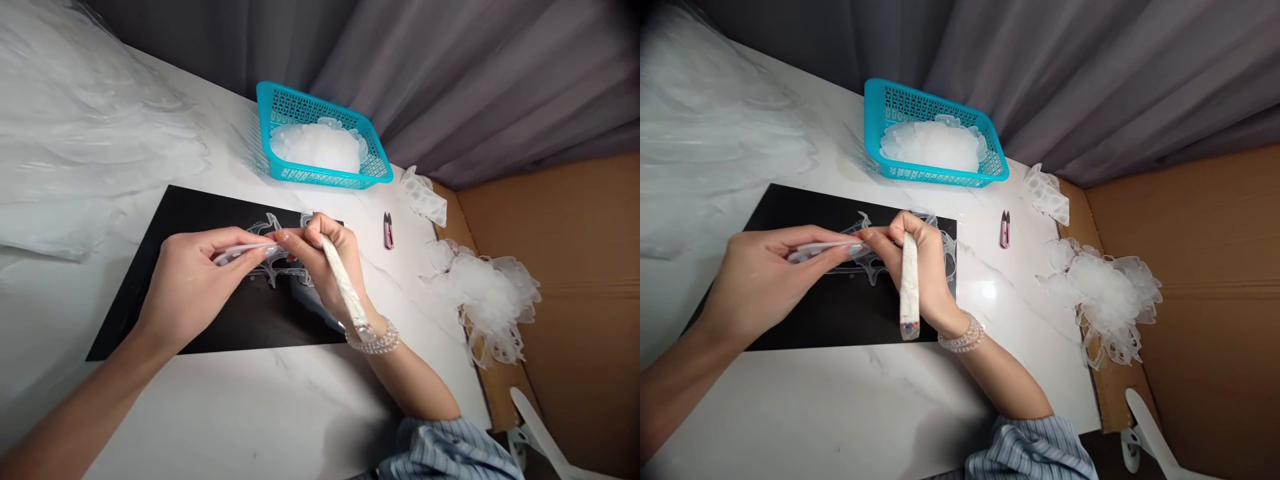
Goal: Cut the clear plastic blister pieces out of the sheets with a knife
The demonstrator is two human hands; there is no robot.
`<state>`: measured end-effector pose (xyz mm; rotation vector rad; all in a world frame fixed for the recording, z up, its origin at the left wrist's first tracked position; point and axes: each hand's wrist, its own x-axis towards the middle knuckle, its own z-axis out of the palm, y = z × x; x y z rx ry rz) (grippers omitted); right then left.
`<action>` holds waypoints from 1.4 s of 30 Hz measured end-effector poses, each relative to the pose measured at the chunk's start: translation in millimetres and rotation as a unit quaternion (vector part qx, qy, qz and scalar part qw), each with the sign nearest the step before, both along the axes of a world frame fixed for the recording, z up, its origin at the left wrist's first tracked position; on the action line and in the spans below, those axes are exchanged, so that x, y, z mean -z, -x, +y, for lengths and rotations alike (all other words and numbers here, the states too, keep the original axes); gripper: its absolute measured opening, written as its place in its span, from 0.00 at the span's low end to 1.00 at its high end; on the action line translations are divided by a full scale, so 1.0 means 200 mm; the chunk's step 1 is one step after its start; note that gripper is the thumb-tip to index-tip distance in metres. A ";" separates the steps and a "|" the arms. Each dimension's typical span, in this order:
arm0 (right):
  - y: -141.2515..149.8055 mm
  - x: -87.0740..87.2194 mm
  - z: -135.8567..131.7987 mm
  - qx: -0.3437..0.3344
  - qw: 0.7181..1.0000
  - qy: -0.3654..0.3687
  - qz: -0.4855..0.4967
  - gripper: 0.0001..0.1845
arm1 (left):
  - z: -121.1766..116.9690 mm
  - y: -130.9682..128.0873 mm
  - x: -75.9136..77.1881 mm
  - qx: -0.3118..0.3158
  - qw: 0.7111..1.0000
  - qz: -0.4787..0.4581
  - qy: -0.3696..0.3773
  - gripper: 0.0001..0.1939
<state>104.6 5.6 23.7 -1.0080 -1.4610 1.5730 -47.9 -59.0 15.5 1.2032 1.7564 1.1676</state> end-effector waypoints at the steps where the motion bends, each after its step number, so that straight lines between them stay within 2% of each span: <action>1: 0.00 0.01 0.00 0.008 1.000 -0.008 -0.005 0.27 | 0.00 0.00 0.00 -0.009 1.000 0.002 -0.001 0.09; 5: -0.01 0.02 0.00 0.021 0.999 -0.022 -0.010 0.26 | 0.01 0.01 0.00 -0.028 0.999 -0.021 0.012 0.08; 15: -0.03 0.03 0.04 0.041 0.999 -0.011 0.013 0.26 | 0.03 0.01 0.02 -0.037 0.992 -0.118 0.038 0.14; 21: -0.03 0.01 0.05 -0.041 0.999 0.004 -0.008 0.27 | 0.04 0.02 0.04 -0.004 0.973 -0.224 0.052 0.15; 24: -0.04 0.00 0.05 -0.055 0.998 -0.012 0.004 0.26 | 0.04 0.02 0.04 0.003 0.964 -0.258 0.059 0.14; 27: -0.04 0.01 0.04 -0.034 0.999 -0.036 -0.012 0.26 | 0.04 0.03 0.03 -0.023 0.967 -0.250 0.038 0.13; 29: -0.05 0.04 0.05 -0.007 0.998 -0.052 -0.024 0.26 | 0.05 0.04 0.03 -0.062 0.968 -0.242 0.019 0.13; 32: -0.14 0.07 0.10 0.030 0.996 -0.064 -0.057 0.25 | 0.05 0.05 0.02 -0.106 0.962 -0.251 -0.012 0.14; 34: -0.23 0.06 0.15 0.013 0.985 -0.086 -0.151 0.25 | 0.05 0.06 0.01 -0.095 0.961 -0.260 -0.023 0.13; 37: -0.32 0.00 0.19 0.022 0.929 -0.179 -0.324 0.25 | 0.04 0.06 0.00 -0.050 0.962 -0.269 -0.011 0.15; 38: -0.32 -0.03 0.18 0.044 0.914 -0.211 -0.344 0.24 | 0.04 0.06 0.00 -0.039 0.963 -0.267 -0.008 0.16; 39: -0.30 -0.06 0.16 0.060 0.912 -0.231 -0.333 0.24 | 0.04 0.06 0.00 -0.030 0.965 -0.261 -0.007 0.17; 40: -0.27 -0.08 0.14 0.060 0.923 -0.236 -0.299 0.23 | 0.03 0.06 0.00 -0.024 0.968 -0.251 -0.008 0.17; 42: -0.18 -0.10 0.07 0.014 0.958 -0.208 -0.195 0.24 | 0.03 0.06 0.00 -0.013 0.976 -0.218 -0.013 0.17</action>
